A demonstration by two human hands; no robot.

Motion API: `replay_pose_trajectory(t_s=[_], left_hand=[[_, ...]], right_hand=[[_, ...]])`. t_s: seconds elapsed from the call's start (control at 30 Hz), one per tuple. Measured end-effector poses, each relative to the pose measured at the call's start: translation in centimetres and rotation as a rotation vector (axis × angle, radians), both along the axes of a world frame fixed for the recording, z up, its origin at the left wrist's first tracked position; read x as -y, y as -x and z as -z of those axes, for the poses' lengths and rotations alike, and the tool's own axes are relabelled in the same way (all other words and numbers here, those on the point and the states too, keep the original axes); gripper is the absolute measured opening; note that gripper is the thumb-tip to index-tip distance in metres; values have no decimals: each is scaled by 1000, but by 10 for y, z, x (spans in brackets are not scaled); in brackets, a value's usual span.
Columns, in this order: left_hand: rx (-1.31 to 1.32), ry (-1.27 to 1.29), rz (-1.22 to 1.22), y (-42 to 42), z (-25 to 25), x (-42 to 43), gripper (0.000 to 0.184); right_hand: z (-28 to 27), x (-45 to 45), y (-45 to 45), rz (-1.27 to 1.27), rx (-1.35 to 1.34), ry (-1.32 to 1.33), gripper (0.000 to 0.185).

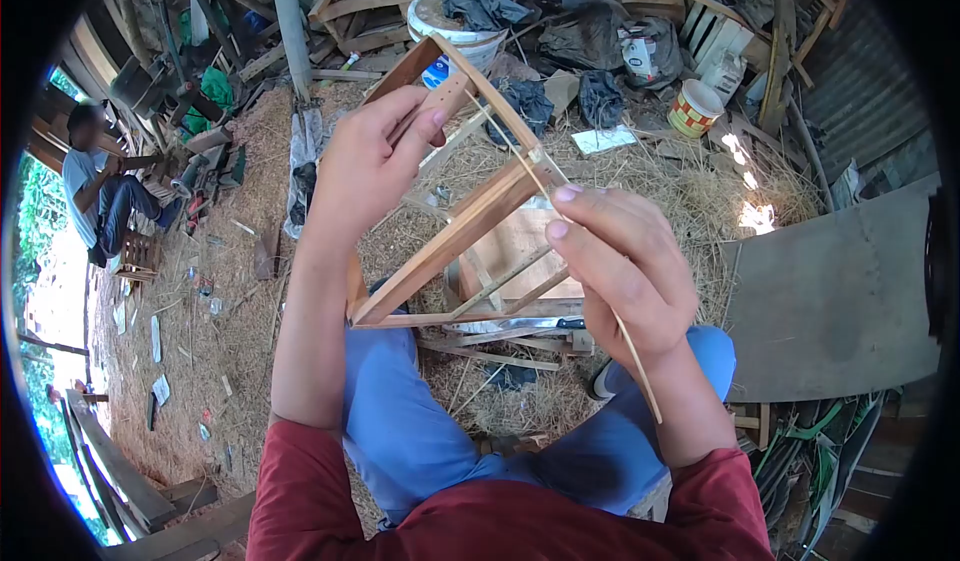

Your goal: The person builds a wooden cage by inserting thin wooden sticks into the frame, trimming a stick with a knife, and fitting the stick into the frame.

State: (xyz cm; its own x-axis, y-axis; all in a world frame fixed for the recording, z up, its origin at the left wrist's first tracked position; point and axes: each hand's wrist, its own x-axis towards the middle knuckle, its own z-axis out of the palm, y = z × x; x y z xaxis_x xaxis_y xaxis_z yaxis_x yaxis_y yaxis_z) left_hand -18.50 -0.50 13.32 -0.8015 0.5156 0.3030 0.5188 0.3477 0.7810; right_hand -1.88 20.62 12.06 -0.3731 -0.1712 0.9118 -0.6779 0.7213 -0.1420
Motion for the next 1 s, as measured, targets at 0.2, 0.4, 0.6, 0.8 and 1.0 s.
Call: replay_pose_trajectory(t_s=[0.2, 0.4, 0.6, 0.8, 1.0], left_hand=[[39, -26, -6, -1, 1, -7, 25], [57, -31, 11, -2, 3, -6, 25], [48, -46, 7, -3, 2, -6, 24], [28, -62, -4, -1, 3, -5, 25], [55, -30, 7, -4, 0, -5, 25]], right_hand=[[2, -8, 2, 23, -7, -2, 30], [2, -11, -1, 26, 3, 11, 31], [2, -10, 0, 58, -22, -31, 31], [3, -10, 0, 79, -11, -45, 30], [-2, -10, -3, 89, 5, -58, 27]])
